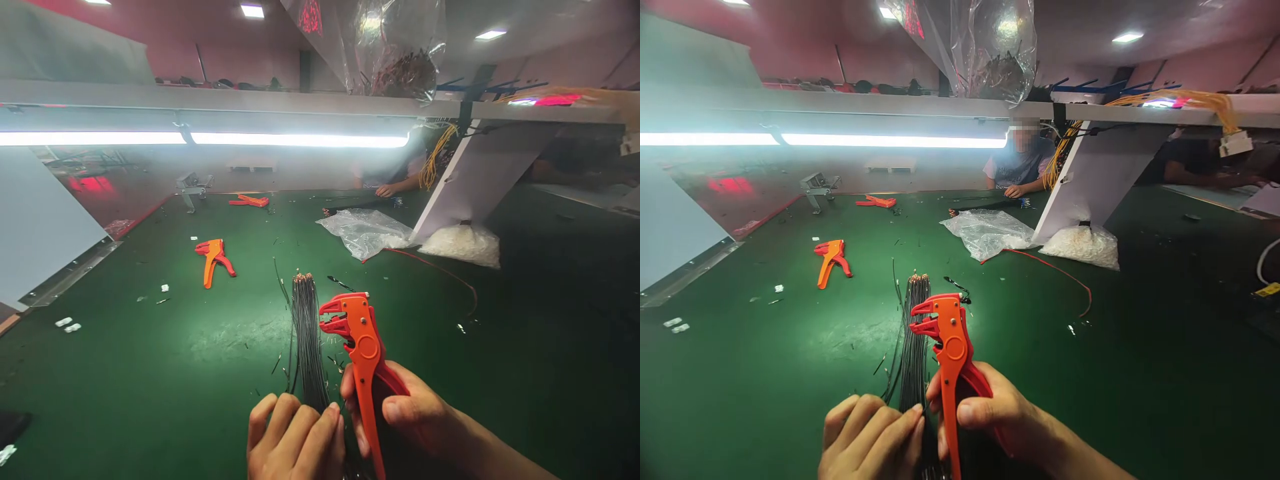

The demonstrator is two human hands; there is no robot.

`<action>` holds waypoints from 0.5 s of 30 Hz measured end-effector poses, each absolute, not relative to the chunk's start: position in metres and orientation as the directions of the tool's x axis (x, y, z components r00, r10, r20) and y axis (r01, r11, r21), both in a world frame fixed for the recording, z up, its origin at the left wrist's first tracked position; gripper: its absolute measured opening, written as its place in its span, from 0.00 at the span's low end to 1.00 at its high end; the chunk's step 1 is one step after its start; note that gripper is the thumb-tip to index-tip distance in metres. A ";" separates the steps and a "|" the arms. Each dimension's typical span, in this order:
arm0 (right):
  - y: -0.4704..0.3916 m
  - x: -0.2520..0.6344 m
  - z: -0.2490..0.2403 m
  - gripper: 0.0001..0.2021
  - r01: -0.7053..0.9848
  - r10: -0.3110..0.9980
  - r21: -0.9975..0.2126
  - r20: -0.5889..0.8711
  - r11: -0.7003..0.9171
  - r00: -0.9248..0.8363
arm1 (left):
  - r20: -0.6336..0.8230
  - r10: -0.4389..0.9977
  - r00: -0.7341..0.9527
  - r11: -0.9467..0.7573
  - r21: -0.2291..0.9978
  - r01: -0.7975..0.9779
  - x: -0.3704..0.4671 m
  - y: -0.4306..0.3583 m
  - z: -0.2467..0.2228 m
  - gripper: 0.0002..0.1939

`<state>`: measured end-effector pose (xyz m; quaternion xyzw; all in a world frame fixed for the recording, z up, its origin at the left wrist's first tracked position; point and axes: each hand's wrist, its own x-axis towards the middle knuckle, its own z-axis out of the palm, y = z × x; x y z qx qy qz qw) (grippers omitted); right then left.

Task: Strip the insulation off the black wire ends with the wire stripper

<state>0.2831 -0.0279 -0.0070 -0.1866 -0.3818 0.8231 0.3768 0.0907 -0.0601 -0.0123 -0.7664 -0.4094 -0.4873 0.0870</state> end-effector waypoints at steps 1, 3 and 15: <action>-0.028 0.283 -0.006 0.23 -0.484 0.765 -0.766 -0.015 -0.423 -0.644 | 0.819 0.542 0.189 -0.651 0.266 0.711 0.091 -0.060 -0.012 0.09; -0.028 0.283 -0.006 0.23 -0.494 0.763 -0.758 -0.006 -0.425 -0.647 | 0.824 0.538 0.179 -0.651 0.271 0.709 0.091 -0.059 -0.011 0.09; -0.027 0.284 -0.006 0.21 -0.483 0.769 -0.774 -0.008 -0.409 -0.639 | 0.811 0.542 0.221 -0.660 0.248 0.710 0.090 -0.060 -0.011 0.09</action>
